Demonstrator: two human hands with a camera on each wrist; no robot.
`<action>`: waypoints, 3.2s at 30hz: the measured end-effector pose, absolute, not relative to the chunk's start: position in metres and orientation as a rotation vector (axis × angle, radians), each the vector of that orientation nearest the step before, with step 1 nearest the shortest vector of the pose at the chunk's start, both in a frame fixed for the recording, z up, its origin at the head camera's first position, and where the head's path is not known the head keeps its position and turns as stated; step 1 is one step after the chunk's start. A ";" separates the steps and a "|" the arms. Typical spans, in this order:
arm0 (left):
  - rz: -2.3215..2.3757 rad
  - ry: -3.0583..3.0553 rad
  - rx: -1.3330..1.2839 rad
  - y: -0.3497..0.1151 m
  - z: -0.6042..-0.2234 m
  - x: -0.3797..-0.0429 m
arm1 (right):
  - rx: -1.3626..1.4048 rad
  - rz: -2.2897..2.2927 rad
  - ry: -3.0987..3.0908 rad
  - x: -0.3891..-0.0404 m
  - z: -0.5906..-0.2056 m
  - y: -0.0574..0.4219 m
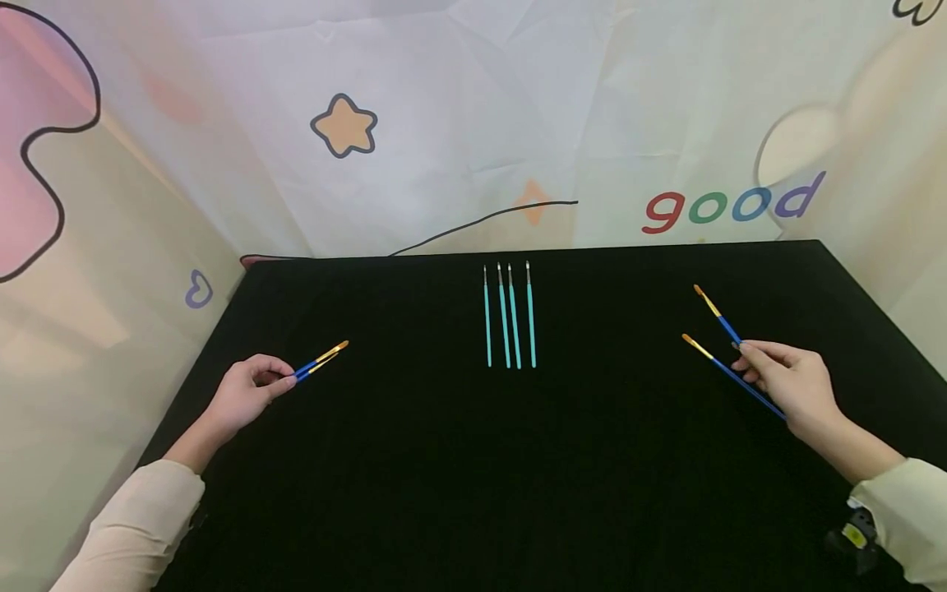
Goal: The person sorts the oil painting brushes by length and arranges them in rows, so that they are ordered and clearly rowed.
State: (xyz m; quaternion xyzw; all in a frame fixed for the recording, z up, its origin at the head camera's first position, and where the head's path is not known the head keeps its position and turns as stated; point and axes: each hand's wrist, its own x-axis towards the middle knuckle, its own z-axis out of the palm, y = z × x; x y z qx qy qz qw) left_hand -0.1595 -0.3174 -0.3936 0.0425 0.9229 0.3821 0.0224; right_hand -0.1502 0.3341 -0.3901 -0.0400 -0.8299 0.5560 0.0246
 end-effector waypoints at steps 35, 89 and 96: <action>1.383 2.719 0.265 -0.296 -0.389 -0.160 | -0.003 2.751 -2.097 -0.151 -0.373 0.327; 1.504 2.639 0.369 -0.242 -0.373 -0.163 | 0.203 2.752 -2.113 -0.143 -0.371 0.291; 1.495 2.630 0.401 -0.236 -0.370 -0.161 | 0.210 2.725 -2.149 -0.142 -0.371 0.288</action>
